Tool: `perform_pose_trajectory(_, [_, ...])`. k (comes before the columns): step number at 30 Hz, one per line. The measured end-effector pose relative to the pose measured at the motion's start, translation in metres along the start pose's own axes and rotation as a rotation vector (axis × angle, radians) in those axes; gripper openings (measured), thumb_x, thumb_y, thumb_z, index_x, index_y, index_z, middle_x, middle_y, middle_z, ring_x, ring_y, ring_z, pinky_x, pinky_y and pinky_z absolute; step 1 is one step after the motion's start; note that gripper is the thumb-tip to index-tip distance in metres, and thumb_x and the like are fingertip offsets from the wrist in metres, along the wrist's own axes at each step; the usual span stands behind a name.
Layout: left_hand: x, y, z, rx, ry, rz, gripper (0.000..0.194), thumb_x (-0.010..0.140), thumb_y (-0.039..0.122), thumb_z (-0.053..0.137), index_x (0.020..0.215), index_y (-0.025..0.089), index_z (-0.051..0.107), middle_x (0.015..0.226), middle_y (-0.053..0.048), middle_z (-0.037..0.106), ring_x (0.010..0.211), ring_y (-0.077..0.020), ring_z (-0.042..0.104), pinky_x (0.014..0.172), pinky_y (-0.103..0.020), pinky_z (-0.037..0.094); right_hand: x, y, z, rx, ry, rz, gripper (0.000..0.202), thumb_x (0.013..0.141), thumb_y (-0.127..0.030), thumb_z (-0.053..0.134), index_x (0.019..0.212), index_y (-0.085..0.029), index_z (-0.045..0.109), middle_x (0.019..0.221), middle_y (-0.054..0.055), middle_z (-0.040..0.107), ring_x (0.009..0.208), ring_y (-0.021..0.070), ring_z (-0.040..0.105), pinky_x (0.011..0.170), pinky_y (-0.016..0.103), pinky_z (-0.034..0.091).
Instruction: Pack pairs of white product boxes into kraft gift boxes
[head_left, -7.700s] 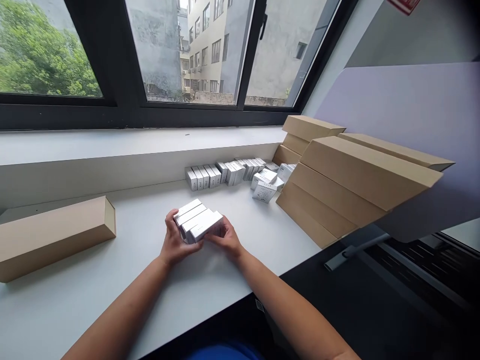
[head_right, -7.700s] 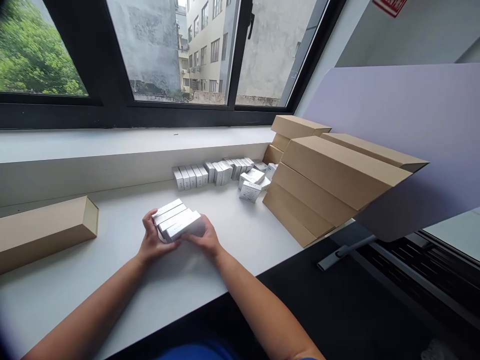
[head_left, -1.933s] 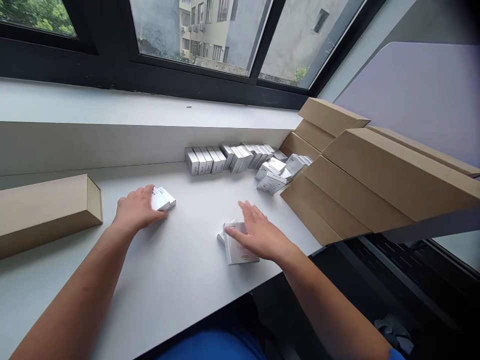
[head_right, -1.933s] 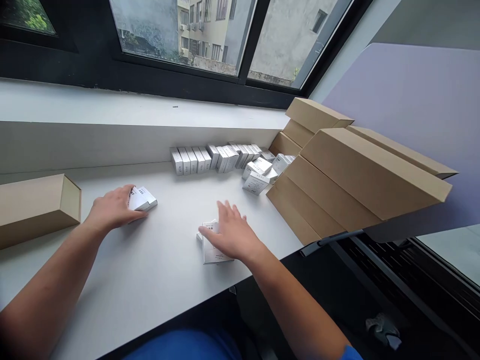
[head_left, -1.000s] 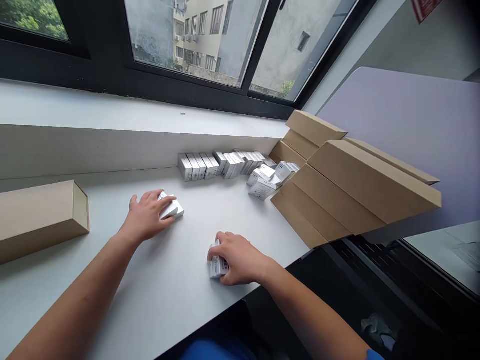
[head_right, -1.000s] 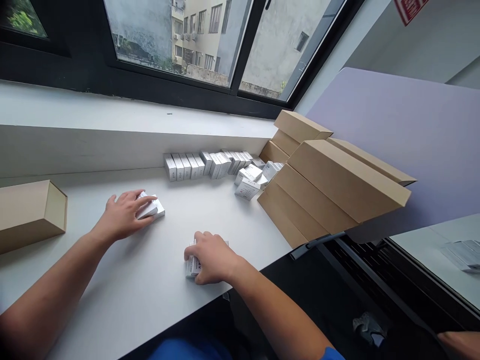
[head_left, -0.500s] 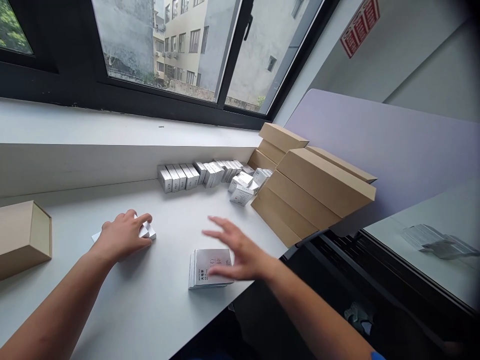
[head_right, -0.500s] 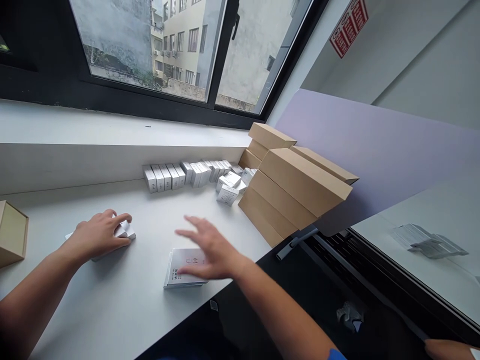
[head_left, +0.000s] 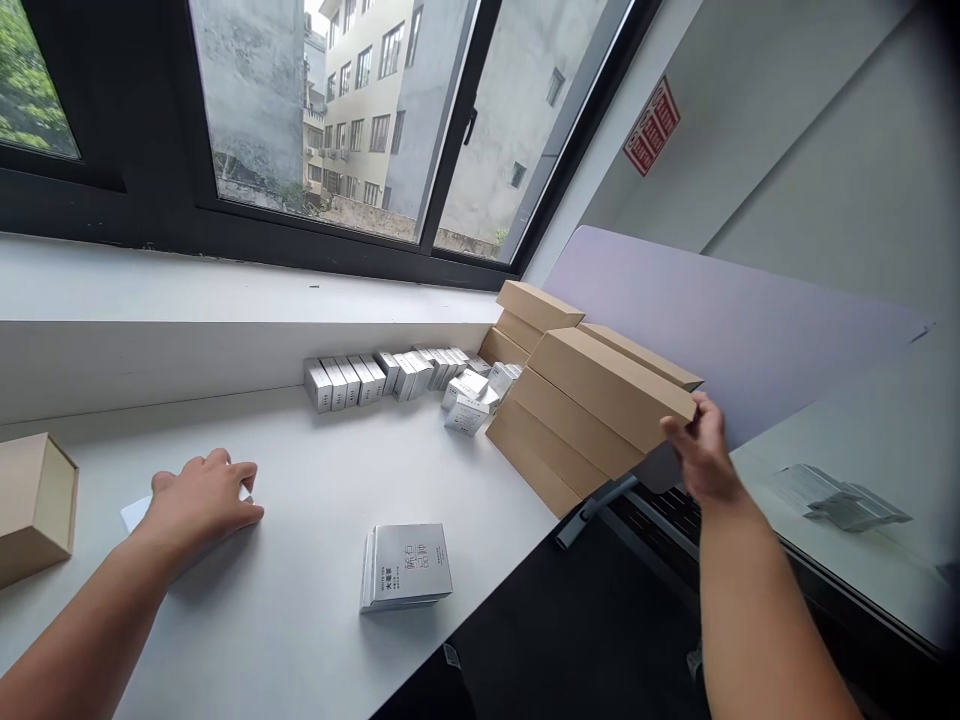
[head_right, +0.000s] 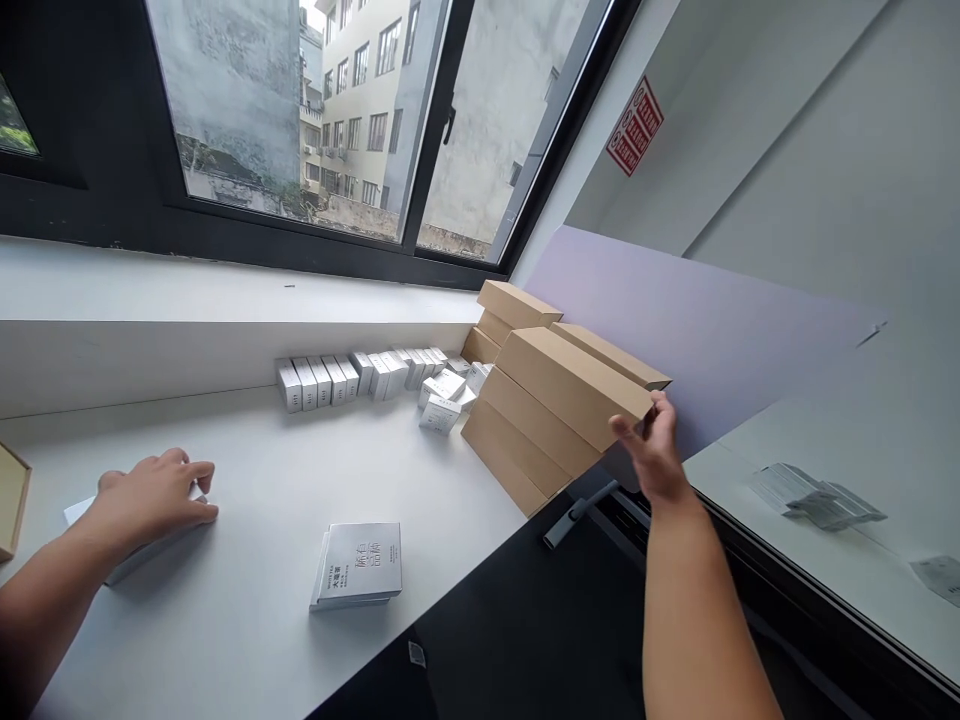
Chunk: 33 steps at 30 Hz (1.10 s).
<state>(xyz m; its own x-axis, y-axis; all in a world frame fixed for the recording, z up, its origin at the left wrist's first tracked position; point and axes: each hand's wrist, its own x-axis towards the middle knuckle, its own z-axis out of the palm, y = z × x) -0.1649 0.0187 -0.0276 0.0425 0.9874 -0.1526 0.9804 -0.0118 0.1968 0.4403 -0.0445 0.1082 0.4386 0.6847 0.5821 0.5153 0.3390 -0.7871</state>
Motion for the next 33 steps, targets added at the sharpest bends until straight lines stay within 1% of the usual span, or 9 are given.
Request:
perform_pose_trajectory(3, [0.003, -0.011, 0.002, -0.018, -0.004, -0.015, 0.018, 0.060, 0.030, 0.061, 0.075, 0.024, 0.068, 0.099, -0.016, 0.063, 0.098, -0.0393, 0.057, 0.081, -0.057, 0.040, 0.000, 0.011, 0.010, 0.077, -0.013, 0.043, 0.088, 0.042, -0.038, 0.095, 0.106, -0.031, 0.036, 0.133, 0.006, 0.051, 0.136, 0.0294, 0.047, 0.116, 0.049, 0.036])
perform_pose_trajectory(7, [0.002, -0.018, 0.006, 0.034, 0.048, -0.042, 0.036, 0.064, 0.025, 0.060, 0.097, 0.026, 0.072, 0.117, -0.017, 0.066, 0.116, -0.0423, 0.053, 0.100, -0.075, 0.024, 0.002, 0.018, 0.016, 0.159, 0.092, 0.068, 0.088, 0.041, -0.037, 0.092, 0.105, -0.033, 0.031, 0.129, 0.002, 0.051, 0.134, 0.0274, 0.047, 0.117, 0.054, 0.032])
perform_pose_trajectory(11, [-0.005, -0.012, 0.008, 0.025, 0.255, 0.133, 0.051, 0.076, 0.036, 0.062, 0.125, 0.026, 0.064, 0.145, -0.015, 0.057, 0.145, -0.0445, 0.033, 0.111, -0.076, -0.013, 0.008, 0.021, 0.018, 0.111, 0.214, -0.102, 0.087, 0.039, -0.037, 0.091, 0.099, -0.034, 0.028, 0.119, 0.003, 0.050, 0.123, 0.0313, 0.052, 0.108, 0.059, 0.037])
perform_pose_trajectory(14, [-0.016, 0.003, -0.002, -0.121, 0.347, 0.256, 0.048, 0.086, 0.053, 0.057, 0.125, 0.027, 0.063, 0.137, -0.013, 0.065, 0.142, -0.0397, 0.041, 0.115, -0.067, -0.021, 0.000, -0.001, 0.027, 0.029, 0.237, -0.348, 0.090, 0.033, -0.030, 0.091, 0.097, -0.034, 0.029, 0.119, 0.006, 0.045, 0.120, 0.0350, 0.052, 0.098, 0.057, 0.042])
perform_pose_trajectory(16, [-0.025, 0.015, -0.013, -0.265, 0.351, 0.289, 0.052, 0.087, 0.059, 0.055, 0.127, 0.027, 0.061, 0.133, -0.012, 0.066, 0.135, -0.0367, 0.050, 0.120, -0.065, -0.011, -0.019, -0.029, 0.041, -0.028, 0.146, -0.506, 0.087, 0.037, -0.029, 0.090, 0.102, -0.034, 0.032, 0.122, 0.007, 0.042, 0.122, 0.0352, 0.050, 0.096, 0.055, 0.044])
perform_pose_trajectory(18, [-0.032, 0.026, -0.022, -0.504, 0.270, 0.305, 0.063, 0.085, 0.064, 0.058, 0.136, 0.028, 0.055, 0.142, -0.012, 0.061, 0.136, -0.0359, 0.050, 0.122, -0.062, 0.014, -0.046, -0.060, 0.063, -0.062, 0.026, -0.575, 0.081, 0.047, -0.036, 0.087, 0.109, -0.035, 0.035, 0.123, 0.006, 0.043, 0.122, 0.0346, 0.050, 0.100, 0.055, 0.042])
perform_pose_trajectory(22, [-0.039, 0.040, -0.029, -1.169, 0.012, 0.390, 0.082, 0.084, 0.077, 0.049, 0.151, 0.031, 0.042, 0.153, -0.011, 0.053, 0.138, -0.0350, 0.050, 0.110, -0.049, 0.043, -0.102, -0.101, 0.125, 0.132, -0.344, -0.425, 0.084, 0.061, -0.058, 0.078, 0.125, -0.033, 0.029, 0.120, 0.009, 0.045, 0.114, 0.0334, 0.053, 0.096, 0.053, 0.047])
perform_pose_trajectory(27, [-0.041, 0.052, -0.025, -1.673, -0.189, 0.127, 0.086, 0.078, 0.085, 0.045, 0.128, 0.018, 0.066, 0.109, -0.016, 0.076, 0.105, -0.0393, 0.070, 0.079, -0.043, 0.058, -0.138, -0.100, 0.192, 0.484, -0.722, -0.272, 0.089, 0.059, -0.067, 0.079, 0.122, -0.037, 0.024, 0.140, 0.009, 0.031, 0.130, 0.0350, 0.045, 0.103, 0.052, 0.047])
perform_pose_trajectory(33, [-0.043, 0.054, -0.021, -1.812, -0.052, -0.108, 0.057, 0.076, 0.068, 0.062, 0.104, 0.019, 0.070, 0.079, -0.008, 0.072, 0.069, -0.0273, 0.070, 0.052, -0.032, 0.051, -0.145, -0.084, 0.212, 0.476, -0.846, -0.200, 0.103, 0.058, -0.068, 0.080, 0.136, -0.036, 0.021, 0.143, 0.011, 0.032, 0.136, 0.0356, 0.041, 0.111, 0.052, 0.042])
